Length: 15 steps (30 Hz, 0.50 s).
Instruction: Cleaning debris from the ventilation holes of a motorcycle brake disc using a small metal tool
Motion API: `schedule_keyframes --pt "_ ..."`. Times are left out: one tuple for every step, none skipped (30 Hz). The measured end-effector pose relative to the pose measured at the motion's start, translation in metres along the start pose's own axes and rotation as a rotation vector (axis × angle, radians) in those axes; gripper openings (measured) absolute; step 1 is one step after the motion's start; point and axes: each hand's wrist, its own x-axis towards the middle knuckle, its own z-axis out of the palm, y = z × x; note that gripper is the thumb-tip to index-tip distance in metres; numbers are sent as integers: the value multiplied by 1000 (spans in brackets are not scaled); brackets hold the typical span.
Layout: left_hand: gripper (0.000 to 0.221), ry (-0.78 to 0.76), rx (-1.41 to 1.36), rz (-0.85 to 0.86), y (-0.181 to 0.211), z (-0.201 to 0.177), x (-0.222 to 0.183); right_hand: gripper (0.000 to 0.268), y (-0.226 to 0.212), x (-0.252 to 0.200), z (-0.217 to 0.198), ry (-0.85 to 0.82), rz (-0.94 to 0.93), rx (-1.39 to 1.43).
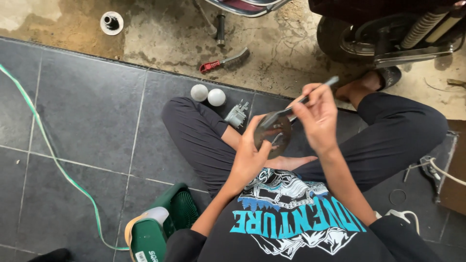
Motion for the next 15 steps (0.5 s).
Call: schedule_keyframes --pt "50 0 -31 -12 -1 1 -1 34 -2 1 -2 -8 2 45" --pt "50 0 -63 -25 -2 2 -2 34 -4 2 -4 -16 4 90" --pt "50 -3 -58 -25 -7 -1 -2 34 7 -5 -1 -12 2 93" --pt "50 -2 -24 -14 -12 -3 -2 35 18 -12 1 -48 7 135" --pt "50 -5 7 -8 -17 -4 -3 36 29 -22 2 -79 16 175" --pt "50 -12 9 -13 -12 -3 -3 36 21 -17 4 -71 19 176" --pt "50 -14 -4 -18 -7 -2 -2 35 14 -12 5 -54 1 113" --pt "49 -17 -17 -23 -2 -1 -2 35 6 -7 7 -37 -18 51" --pt "49 -16 -13 -24 -2 -1 -3 35 6 -4 2 -37 -18 55" --pt "49 -5 -12 -35 -2 -2 -4 33 7 -1 -1 -32 -13 85" --pt "49 6 -12 -45 -2 -3 -5 32 8 1 -6 -27 -8 115" --pt "49 7 -8 -45 1 -1 -5 32 9 -4 -1 -27 -9 118" --pt "48 23 -17 -62 6 -1 -6 32 11 -11 6 -40 7 154" --pt "47 40 -25 -78 10 -1 -8 33 13 -17 13 -53 23 190" --pt "47 51 -18 -83 8 -4 -7 33 16 -16 11 -58 28 201"
